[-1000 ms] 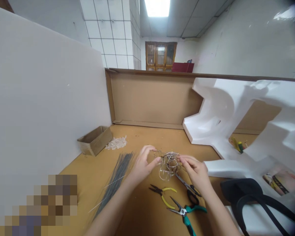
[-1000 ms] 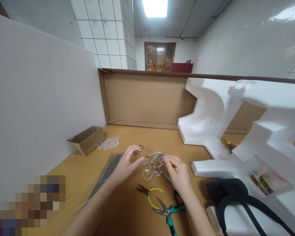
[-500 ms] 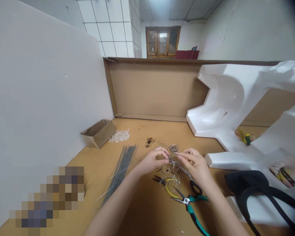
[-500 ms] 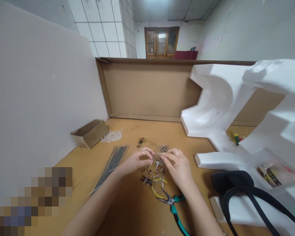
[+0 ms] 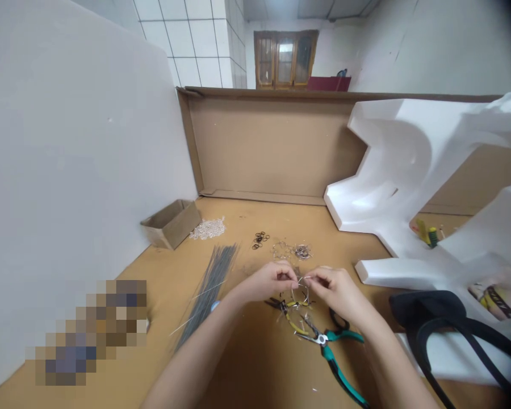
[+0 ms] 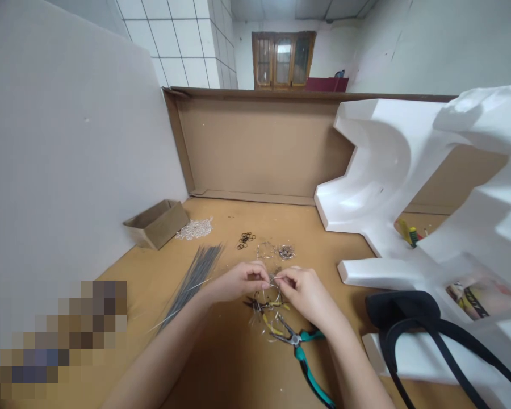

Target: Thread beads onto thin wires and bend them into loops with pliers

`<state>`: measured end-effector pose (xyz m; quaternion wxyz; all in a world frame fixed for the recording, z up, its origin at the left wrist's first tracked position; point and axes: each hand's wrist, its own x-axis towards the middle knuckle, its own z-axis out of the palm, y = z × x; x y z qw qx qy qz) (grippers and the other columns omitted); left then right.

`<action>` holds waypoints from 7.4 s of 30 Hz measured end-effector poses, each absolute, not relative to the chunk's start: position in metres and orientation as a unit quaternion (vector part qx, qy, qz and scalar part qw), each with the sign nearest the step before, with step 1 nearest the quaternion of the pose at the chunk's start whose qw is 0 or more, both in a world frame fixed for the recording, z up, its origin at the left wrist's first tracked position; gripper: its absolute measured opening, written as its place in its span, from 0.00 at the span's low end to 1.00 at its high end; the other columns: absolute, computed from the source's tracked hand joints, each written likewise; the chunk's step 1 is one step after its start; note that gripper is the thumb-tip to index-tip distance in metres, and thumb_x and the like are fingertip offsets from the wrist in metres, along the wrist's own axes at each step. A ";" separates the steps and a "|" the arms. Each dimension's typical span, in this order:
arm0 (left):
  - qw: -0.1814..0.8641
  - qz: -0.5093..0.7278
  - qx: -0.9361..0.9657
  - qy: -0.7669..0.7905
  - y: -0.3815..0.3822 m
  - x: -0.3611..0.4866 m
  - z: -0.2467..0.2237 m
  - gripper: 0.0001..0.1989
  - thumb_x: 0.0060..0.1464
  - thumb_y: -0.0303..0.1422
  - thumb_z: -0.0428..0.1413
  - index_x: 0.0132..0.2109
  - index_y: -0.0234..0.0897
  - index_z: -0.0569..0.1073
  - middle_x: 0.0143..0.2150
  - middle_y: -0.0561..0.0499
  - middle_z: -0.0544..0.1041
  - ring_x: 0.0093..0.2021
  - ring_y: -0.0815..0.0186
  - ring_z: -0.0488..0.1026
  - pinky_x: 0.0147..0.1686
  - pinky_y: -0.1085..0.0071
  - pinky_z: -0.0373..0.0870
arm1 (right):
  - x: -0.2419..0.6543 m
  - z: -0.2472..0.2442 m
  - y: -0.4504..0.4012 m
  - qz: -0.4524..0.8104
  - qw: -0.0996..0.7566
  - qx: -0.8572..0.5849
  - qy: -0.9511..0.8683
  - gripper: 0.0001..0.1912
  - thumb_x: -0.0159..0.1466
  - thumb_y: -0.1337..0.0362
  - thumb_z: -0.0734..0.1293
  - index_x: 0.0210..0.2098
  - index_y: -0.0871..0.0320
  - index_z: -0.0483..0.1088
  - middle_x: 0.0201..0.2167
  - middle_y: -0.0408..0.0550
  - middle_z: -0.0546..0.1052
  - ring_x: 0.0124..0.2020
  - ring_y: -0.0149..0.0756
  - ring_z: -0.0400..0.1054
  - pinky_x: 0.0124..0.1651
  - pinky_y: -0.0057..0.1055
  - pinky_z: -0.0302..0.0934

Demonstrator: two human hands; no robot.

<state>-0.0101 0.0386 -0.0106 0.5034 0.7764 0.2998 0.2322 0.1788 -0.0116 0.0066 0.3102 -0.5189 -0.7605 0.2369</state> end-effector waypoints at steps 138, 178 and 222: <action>0.291 0.401 0.817 0.294 0.032 -0.019 0.002 0.11 0.52 0.28 0.51 0.45 0.41 0.67 0.50 0.47 0.63 0.53 0.63 0.60 0.52 0.64 0.58 | 0.177 0.004 0.001 0.510 0.538 -0.467 -0.482 0.19 0.55 0.53 0.64 0.44 0.55 0.65 0.30 0.43 0.69 0.22 0.32 0.69 0.22 0.28 0.61; 0.531 0.614 0.507 0.290 0.044 -0.002 -0.021 0.09 0.49 0.34 0.55 0.37 0.37 0.64 0.36 0.53 0.64 0.30 0.74 0.63 0.23 0.81 0.62 | 0.172 -0.009 0.003 0.614 0.562 -0.385 -0.397 0.08 0.56 0.59 0.63 0.33 0.52 0.71 0.53 0.43 0.65 0.52 0.41 0.59 0.42 0.37 0.62; 0.307 0.572 0.723 0.237 0.017 0.022 -0.033 0.02 0.53 0.27 0.48 0.36 0.37 0.63 0.38 0.49 0.63 0.39 0.66 0.63 0.39 0.69 0.62 | 0.147 -0.011 -0.007 0.438 0.565 -0.454 -0.531 0.03 0.51 0.69 0.63 0.25 0.56 0.64 0.25 0.42 0.66 0.29 0.34 0.60 0.32 0.30 0.58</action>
